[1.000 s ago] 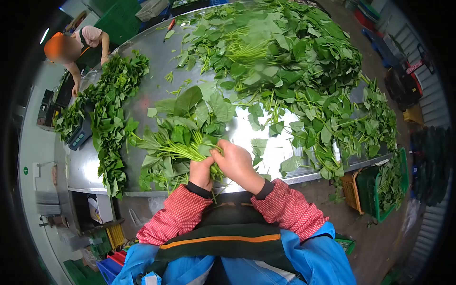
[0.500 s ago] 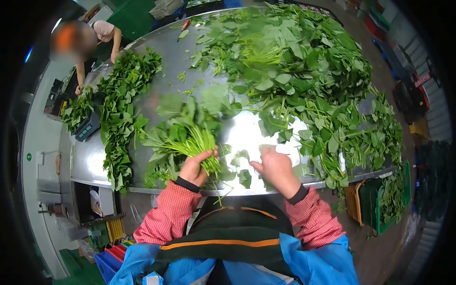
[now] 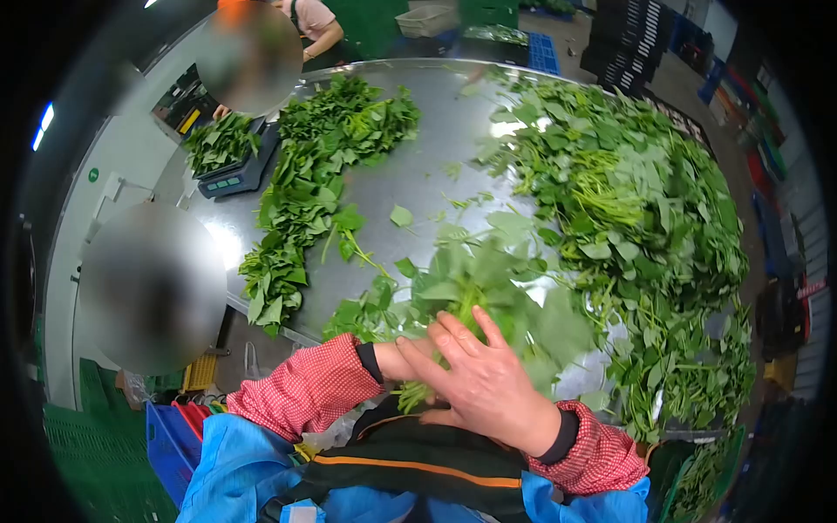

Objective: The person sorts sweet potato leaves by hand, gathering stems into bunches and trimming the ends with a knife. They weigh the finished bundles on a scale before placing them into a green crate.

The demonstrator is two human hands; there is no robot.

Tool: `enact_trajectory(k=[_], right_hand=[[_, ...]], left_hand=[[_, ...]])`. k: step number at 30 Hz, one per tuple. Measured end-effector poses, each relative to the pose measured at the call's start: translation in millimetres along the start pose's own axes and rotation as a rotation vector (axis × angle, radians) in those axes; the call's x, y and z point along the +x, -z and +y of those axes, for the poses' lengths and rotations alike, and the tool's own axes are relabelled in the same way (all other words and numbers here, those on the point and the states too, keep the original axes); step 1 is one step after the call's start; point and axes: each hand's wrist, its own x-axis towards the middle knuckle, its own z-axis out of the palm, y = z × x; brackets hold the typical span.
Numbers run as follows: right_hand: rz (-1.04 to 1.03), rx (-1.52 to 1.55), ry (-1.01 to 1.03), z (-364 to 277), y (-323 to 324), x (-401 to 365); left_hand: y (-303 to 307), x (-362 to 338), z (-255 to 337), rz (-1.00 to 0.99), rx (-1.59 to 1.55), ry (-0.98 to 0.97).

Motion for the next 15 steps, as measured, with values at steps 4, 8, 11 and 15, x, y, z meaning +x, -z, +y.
enact_trajectory(k=[4,8,11,15], right_hand=[[-0.226,-0.075,-0.057,8,-20,39],[-0.257,-0.091,-0.03,1,-44,81],[-0.197,-0.114,0.018,17,-68,114],[-0.113,-0.148,-0.097,43,-75,159]], left_hand=[[34,-52,38,-0.19,0.042,0.191],[73,-88,31,-0.19,-0.057,0.17],[116,-107,31,0.073,0.336,0.031],[223,-95,-26,0.765,0.039,-0.321]])
